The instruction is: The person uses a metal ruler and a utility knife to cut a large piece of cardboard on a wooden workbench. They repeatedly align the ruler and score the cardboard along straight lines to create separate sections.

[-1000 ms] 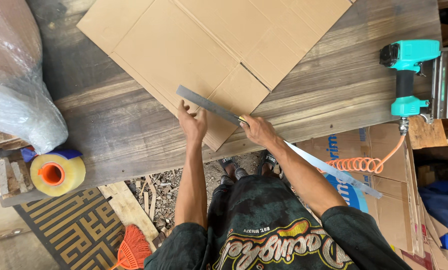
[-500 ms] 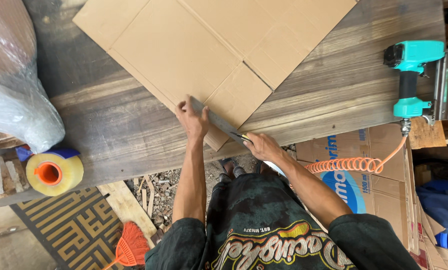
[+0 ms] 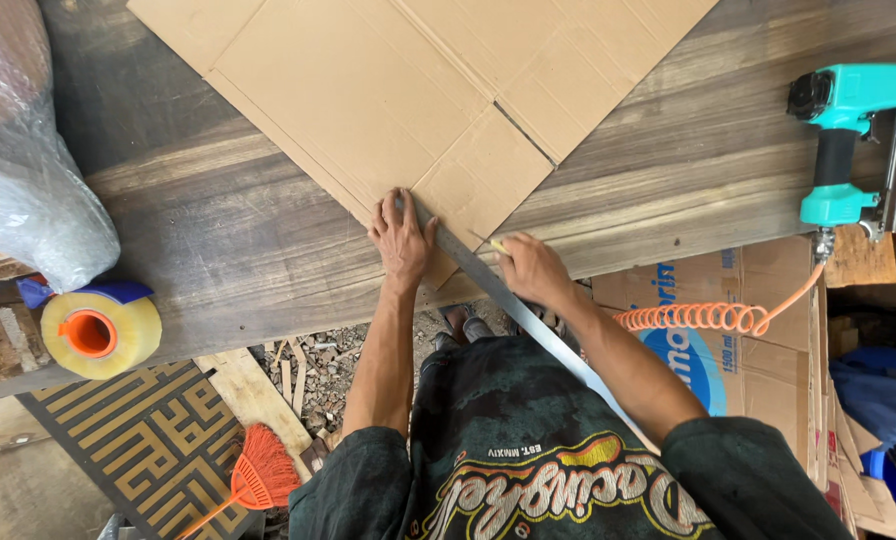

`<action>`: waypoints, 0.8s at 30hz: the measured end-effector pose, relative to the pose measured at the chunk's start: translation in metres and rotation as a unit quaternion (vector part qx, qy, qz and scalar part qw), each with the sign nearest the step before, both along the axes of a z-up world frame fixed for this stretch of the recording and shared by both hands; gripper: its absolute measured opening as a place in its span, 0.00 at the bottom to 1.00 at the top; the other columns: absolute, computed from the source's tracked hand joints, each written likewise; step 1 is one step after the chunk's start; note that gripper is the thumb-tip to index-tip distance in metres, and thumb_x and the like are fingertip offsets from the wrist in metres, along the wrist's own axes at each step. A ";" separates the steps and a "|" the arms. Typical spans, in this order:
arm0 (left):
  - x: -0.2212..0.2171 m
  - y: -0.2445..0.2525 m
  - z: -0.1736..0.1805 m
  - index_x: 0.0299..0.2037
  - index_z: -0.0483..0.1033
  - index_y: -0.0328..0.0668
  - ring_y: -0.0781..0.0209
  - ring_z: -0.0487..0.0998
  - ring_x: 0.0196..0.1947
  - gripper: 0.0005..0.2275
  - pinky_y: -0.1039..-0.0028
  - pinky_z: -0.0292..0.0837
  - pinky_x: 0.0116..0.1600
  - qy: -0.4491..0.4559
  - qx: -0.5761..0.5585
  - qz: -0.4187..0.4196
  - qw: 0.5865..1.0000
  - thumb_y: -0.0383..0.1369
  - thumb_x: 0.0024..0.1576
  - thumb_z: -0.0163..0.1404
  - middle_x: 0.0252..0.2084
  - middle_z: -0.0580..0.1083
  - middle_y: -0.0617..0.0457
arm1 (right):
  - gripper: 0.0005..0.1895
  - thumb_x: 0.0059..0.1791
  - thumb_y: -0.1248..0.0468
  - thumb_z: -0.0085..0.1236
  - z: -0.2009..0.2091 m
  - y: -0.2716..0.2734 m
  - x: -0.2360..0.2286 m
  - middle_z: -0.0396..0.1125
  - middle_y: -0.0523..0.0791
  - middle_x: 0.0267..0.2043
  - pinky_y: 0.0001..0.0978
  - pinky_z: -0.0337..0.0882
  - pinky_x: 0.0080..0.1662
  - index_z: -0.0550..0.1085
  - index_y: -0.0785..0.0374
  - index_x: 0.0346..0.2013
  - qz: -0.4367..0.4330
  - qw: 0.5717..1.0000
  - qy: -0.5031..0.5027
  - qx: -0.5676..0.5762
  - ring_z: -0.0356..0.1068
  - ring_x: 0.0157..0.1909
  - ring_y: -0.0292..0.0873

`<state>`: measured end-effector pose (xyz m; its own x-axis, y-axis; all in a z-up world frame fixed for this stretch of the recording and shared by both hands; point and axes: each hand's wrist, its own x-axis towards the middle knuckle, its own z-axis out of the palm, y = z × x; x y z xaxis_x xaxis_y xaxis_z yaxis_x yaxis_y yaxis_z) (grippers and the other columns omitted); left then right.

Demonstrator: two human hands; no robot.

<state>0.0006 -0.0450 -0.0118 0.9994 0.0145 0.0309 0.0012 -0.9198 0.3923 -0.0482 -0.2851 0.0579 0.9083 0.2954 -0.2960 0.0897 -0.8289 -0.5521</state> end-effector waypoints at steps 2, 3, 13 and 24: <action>-0.004 -0.001 -0.005 0.68 0.66 0.46 0.45 0.57 0.67 0.31 0.53 0.60 0.59 -0.001 0.000 -0.006 1.000 0.55 0.58 0.47 0.68 0.58 0.50 | 0.10 0.53 0.61 0.51 0.005 0.005 0.010 0.67 0.55 0.31 0.51 0.73 0.38 0.73 0.66 0.34 -0.013 0.999 0.028 0.035 0.73 0.38 0.61; -0.001 -0.002 -0.007 0.68 0.66 0.46 0.46 0.57 0.67 0.30 0.53 0.59 0.60 -0.008 0.001 -0.007 1.000 0.56 0.60 0.44 0.67 0.58 0.50 | 0.10 0.54 0.62 0.51 0.007 0.007 0.020 0.69 0.53 0.33 0.46 0.74 0.41 0.75 0.66 0.38 -0.021 0.996 0.049 0.071 0.74 0.39 0.57; -0.040 -0.006 -0.004 0.68 0.65 0.40 0.44 0.56 0.70 0.36 0.50 0.51 0.69 -0.020 0.024 -0.080 0.996 0.59 0.57 0.46 0.67 0.61 0.44 | 0.17 0.41 0.62 0.68 -0.025 0.028 0.020 0.69 0.56 0.33 0.55 0.72 0.43 0.78 0.63 0.43 -0.096 0.987 -0.039 0.127 0.73 0.41 0.65; -0.065 -0.024 0.011 0.71 0.61 0.39 0.32 0.48 0.75 0.37 0.37 0.48 0.71 0.026 -0.013 -0.085 0.996 0.59 0.59 0.46 0.73 0.56 0.40 | 0.21 0.39 0.64 0.70 -0.027 0.022 0.015 0.67 0.52 0.34 0.52 0.71 0.45 0.78 0.61 0.46 -0.068 0.985 -0.039 0.154 0.72 0.41 0.62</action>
